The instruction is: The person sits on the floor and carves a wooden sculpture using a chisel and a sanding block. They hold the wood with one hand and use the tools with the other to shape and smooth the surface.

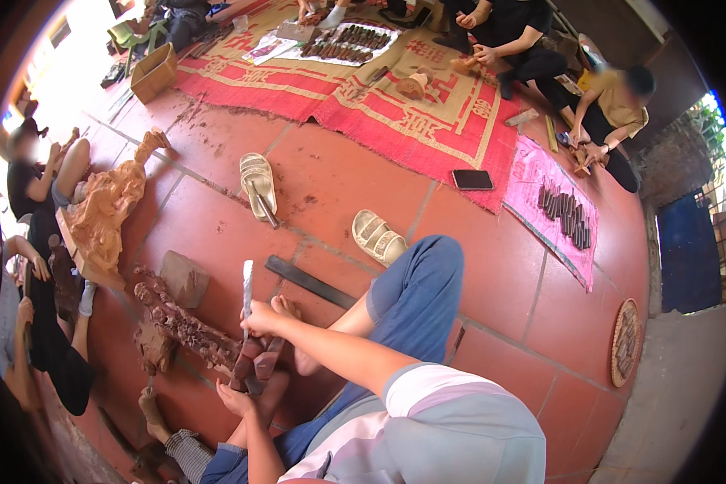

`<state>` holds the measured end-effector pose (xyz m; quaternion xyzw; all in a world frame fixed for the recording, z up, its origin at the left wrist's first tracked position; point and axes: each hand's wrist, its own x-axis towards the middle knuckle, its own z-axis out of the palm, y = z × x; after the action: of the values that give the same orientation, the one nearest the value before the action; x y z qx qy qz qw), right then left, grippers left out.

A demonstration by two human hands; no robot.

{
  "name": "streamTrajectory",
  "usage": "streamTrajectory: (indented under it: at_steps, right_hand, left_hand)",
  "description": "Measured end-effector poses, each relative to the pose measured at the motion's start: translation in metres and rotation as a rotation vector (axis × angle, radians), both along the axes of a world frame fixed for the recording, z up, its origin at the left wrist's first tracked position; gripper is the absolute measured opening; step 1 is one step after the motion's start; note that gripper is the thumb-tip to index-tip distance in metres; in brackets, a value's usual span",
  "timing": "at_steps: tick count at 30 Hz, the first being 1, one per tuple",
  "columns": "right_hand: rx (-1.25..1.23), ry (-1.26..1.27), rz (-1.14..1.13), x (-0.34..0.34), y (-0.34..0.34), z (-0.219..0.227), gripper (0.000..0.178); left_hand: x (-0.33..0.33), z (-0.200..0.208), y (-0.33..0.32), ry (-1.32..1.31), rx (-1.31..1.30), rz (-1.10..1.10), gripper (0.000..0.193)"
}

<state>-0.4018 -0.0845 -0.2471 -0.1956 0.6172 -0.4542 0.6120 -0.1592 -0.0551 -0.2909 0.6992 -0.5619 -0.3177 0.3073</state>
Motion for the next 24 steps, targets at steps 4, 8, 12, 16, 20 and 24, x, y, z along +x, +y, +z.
streamTrajectory:
  at_steps: [4, 8, 12, 16, 20, 24]
  right_hand:
    - [-0.001, 0.133, 0.043, 0.001, -0.003, 0.012, 0.018]
    - [0.063, 0.111, 0.068, -0.004, -0.008, -0.003, 0.022]
    - [0.077, 0.154, 0.057, -0.004, -0.007, 0.005, 0.019]
    - [0.046, 0.190, 0.076, -0.002, -0.010, -0.019, 0.020]
    - [0.012, 0.196, -0.137, -0.025, -0.007, -0.037, 0.019]
    - [-0.043, -0.162, -0.260, -0.044, -0.005, -0.010, 0.020]
  left_hand:
    - [0.007, -0.006, -0.004, -0.007, -0.018, -0.020, 0.043]
    - [0.002, -0.004, -0.003, 0.052, 0.056, -0.009, 0.042]
    - [0.008, -0.009, 0.002, 0.020, 0.076, -0.105, 0.038]
    - [-0.019, 0.025, 0.003, -0.216, 0.299, -0.287, 0.039]
    - [-0.028, 0.055, 0.009, -0.573, 0.414, -0.388, 0.061]
    - [-0.005, 0.024, 0.013, -0.450, 0.335, -0.293, 0.044]
